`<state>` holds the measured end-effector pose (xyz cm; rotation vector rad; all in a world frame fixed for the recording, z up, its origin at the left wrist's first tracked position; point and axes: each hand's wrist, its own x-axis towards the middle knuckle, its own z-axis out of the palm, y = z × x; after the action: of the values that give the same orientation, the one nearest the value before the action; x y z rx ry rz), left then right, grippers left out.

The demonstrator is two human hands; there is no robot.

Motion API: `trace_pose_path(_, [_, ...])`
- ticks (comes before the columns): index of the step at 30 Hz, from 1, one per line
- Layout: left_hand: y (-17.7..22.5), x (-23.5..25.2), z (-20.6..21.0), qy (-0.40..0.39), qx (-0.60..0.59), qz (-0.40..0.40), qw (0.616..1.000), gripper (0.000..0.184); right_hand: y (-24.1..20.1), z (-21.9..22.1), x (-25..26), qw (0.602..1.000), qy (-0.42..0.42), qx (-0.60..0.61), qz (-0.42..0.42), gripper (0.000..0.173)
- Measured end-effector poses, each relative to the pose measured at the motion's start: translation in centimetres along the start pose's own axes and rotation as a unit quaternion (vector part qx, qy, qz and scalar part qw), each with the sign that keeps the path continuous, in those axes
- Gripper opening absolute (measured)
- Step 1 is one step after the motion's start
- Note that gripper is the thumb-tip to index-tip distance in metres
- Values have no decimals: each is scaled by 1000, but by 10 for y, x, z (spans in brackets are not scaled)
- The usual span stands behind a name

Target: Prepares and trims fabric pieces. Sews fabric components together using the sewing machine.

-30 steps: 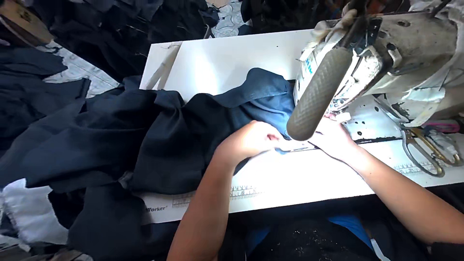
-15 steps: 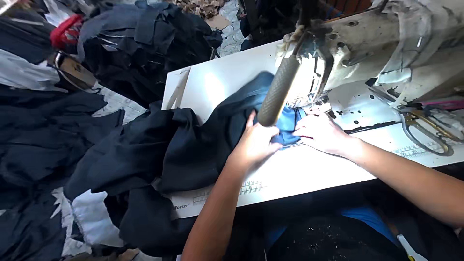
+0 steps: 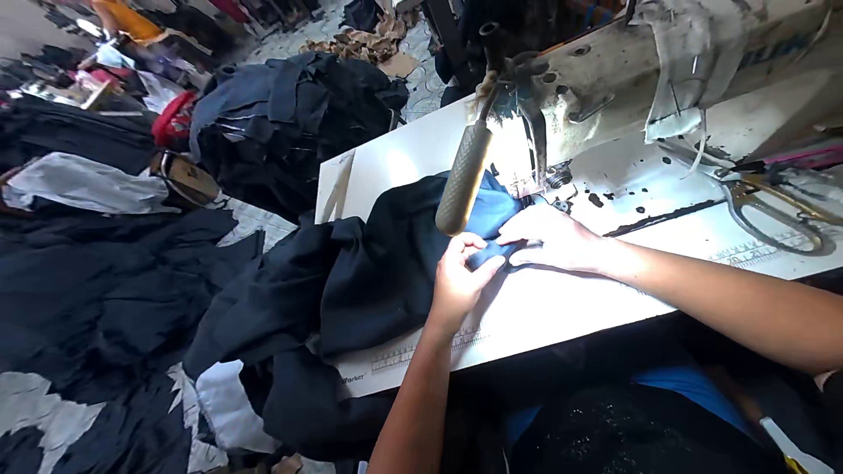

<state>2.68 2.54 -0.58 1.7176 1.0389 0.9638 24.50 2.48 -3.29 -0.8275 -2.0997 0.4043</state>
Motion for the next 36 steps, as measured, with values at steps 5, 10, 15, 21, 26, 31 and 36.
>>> trace_pose_path(5, [3, 0, -2, -17, 182, 68, 981, 33, 0, 7, 1, 998, 25, -23, -47, 21])
trace_pose_path(10, [9, 2, -3, -77, 123, 13, 989, 21, -6, -7, -2, 998, -47, -47, -16, 26])
trace_pose_path(15, [12, -8, 29, -53, 137, 126, 981, 27, -11, -7, -33, 985, 56, -143, -84, 24])
trace_pose_path(21, [17, 31, 37, -131, 460, 138, 867, 40, -41, -4, -69, 984, -9, -150, 99, 27])
trace_pose_path(26, [4, 41, 32, -92, 512, 134, 843, 17, -47, 11, -76, 977, 27, -196, 79, 32])
trace_pose_path(31, [-4, 4, 37, -192, 386, 270, 861, 31, -57, 5, -81, 970, 30, -212, 113, 29])
trace_pose_path(36, [-8, 0, 32, -165, 375, 244, 879, 35, -56, 0, -74, 968, 8, -216, 129, 28])
